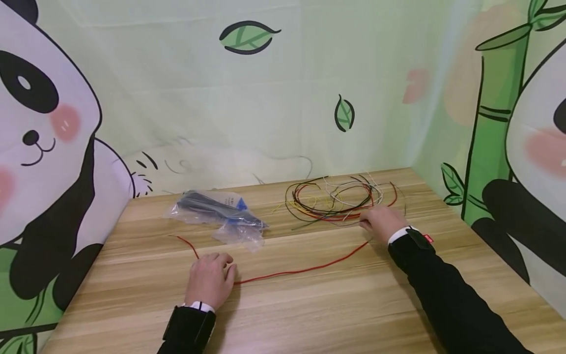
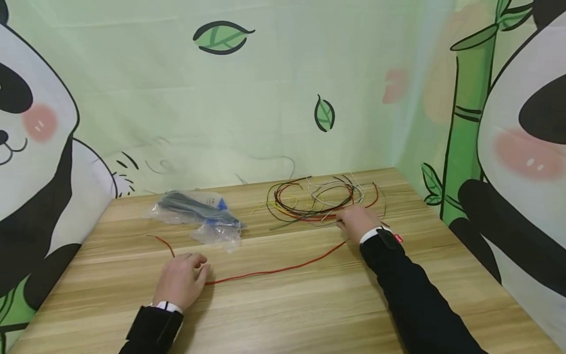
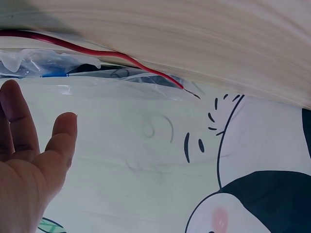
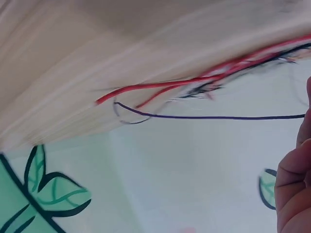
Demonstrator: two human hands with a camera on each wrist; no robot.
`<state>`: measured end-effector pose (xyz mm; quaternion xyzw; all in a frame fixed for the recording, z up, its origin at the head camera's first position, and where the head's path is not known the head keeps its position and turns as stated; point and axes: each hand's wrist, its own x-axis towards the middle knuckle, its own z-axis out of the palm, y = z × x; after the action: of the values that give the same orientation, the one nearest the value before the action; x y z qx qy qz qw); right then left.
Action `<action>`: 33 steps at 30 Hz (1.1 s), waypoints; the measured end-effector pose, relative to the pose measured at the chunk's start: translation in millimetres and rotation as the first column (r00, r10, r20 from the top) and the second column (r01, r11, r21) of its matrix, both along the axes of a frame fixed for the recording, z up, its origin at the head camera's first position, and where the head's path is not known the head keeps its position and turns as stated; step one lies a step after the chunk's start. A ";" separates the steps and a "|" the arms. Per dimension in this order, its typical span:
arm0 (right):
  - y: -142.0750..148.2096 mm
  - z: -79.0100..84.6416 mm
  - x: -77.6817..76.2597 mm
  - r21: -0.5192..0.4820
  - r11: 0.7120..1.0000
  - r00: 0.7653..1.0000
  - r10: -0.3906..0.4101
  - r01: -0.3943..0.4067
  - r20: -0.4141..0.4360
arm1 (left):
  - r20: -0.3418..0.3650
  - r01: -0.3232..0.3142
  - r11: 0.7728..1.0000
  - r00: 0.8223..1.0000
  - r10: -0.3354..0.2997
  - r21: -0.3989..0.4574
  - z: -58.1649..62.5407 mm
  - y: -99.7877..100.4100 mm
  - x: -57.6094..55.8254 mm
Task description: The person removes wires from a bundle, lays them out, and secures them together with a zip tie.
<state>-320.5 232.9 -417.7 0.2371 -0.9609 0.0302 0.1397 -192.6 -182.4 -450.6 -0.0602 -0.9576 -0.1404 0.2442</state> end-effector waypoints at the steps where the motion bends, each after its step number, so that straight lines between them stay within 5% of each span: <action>1: -3.3 0.5 2.8 -0.018 1.000 1.000 0.018 -0.018 -0.008 | -0.006 0.002 1.000 1.000 -0.002 -0.001 -0.1 0.1 0.0; 16: -45.4 -2.2 43.3 -0.191 0.981 0.999 0.031 -0.037 -0.034 | -0.061 0.036 0.999 0.997 -0.038 -0.029 -4.2 9.4 -0.8; 24: -82.4 -4.0 59.6 -0.173 0.975 0.983 0.118 -0.141 -0.137 | -0.146 0.120 0.988 0.980 -0.133 -0.096 -5.5 51.2 -0.2; 33: -108.7 -7.7 79.1 -0.088 0.927 0.914 0.338 -0.364 -0.226 | -0.206 0.201 0.964 0.950 -0.235 -0.175 -12.5 90.6 6.5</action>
<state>-241.4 124.3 -425.4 0.3983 -0.8789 0.0919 0.2459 -186.1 -91.8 -463.1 -0.1996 -0.9191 -0.0857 0.3287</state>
